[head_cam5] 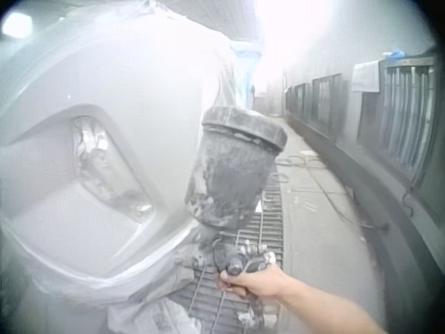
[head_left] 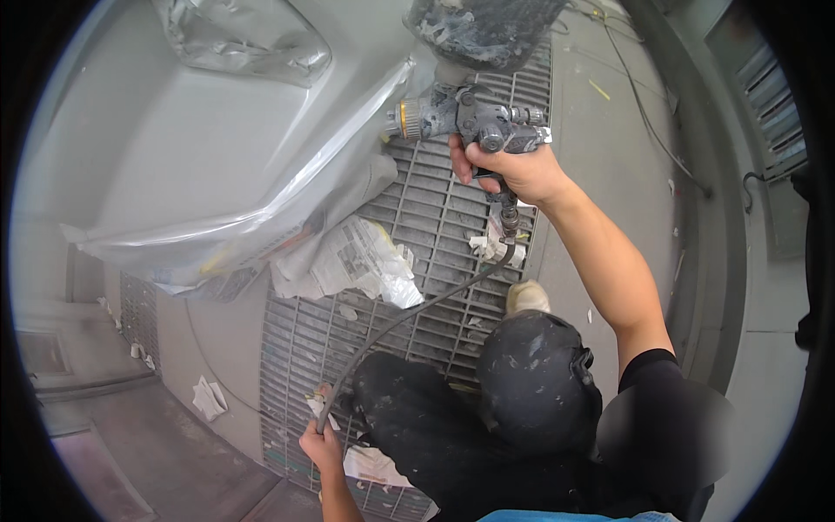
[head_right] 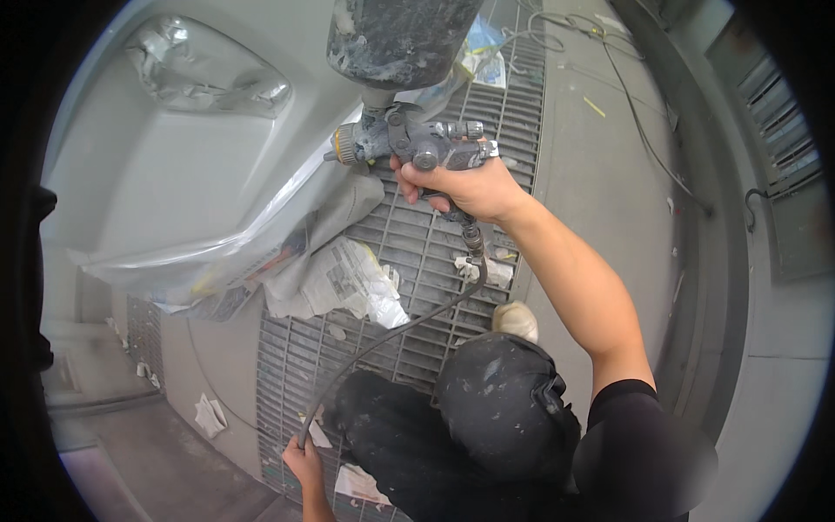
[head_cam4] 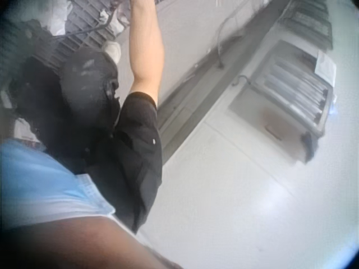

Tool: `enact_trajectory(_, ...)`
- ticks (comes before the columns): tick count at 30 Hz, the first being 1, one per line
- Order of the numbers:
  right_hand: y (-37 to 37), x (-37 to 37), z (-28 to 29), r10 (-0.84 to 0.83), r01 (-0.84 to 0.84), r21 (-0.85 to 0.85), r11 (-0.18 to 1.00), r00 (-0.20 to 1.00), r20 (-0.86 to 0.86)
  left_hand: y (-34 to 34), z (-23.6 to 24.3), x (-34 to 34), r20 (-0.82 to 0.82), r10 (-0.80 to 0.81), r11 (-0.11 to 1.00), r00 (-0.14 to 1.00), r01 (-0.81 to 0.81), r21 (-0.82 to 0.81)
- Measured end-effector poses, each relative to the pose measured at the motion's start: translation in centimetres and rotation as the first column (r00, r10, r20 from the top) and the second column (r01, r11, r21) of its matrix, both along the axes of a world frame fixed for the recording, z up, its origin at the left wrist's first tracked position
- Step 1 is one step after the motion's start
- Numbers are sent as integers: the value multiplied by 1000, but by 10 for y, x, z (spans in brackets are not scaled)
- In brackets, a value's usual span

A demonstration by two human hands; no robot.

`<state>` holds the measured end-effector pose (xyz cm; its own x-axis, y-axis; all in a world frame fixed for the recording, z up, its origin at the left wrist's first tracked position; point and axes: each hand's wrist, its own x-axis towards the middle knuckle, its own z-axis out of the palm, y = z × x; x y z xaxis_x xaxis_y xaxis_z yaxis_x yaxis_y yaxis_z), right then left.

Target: The person uses a spray gun to apply paint to a car in a paint booth. The car is partially covered with protective sheeting and newspaper. The person moves around the vehicle, spraying different sections including the hood and side panels.

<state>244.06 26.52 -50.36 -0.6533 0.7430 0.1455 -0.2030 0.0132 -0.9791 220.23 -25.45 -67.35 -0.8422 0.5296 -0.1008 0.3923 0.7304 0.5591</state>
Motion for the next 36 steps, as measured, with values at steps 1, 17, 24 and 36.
enact_trajectory(1,7,1,4,3,-4,38,999,1000,9,7,-2,7,-31,-6,999,999,7,36)
enact_trajectory(17,74,10,11,-384,382,96,919,923,3,77,-20,46,-151,-31,999,988,34,12)
enact_trajectory(24,27,19,105,61,-61,196,979,998,7,100,-24,47,-262,-222,975,939,210,-73)
enact_trajectory(36,116,26,142,-490,463,342,818,871,-7,118,-31,46,-288,-241,970,927,230,-75)
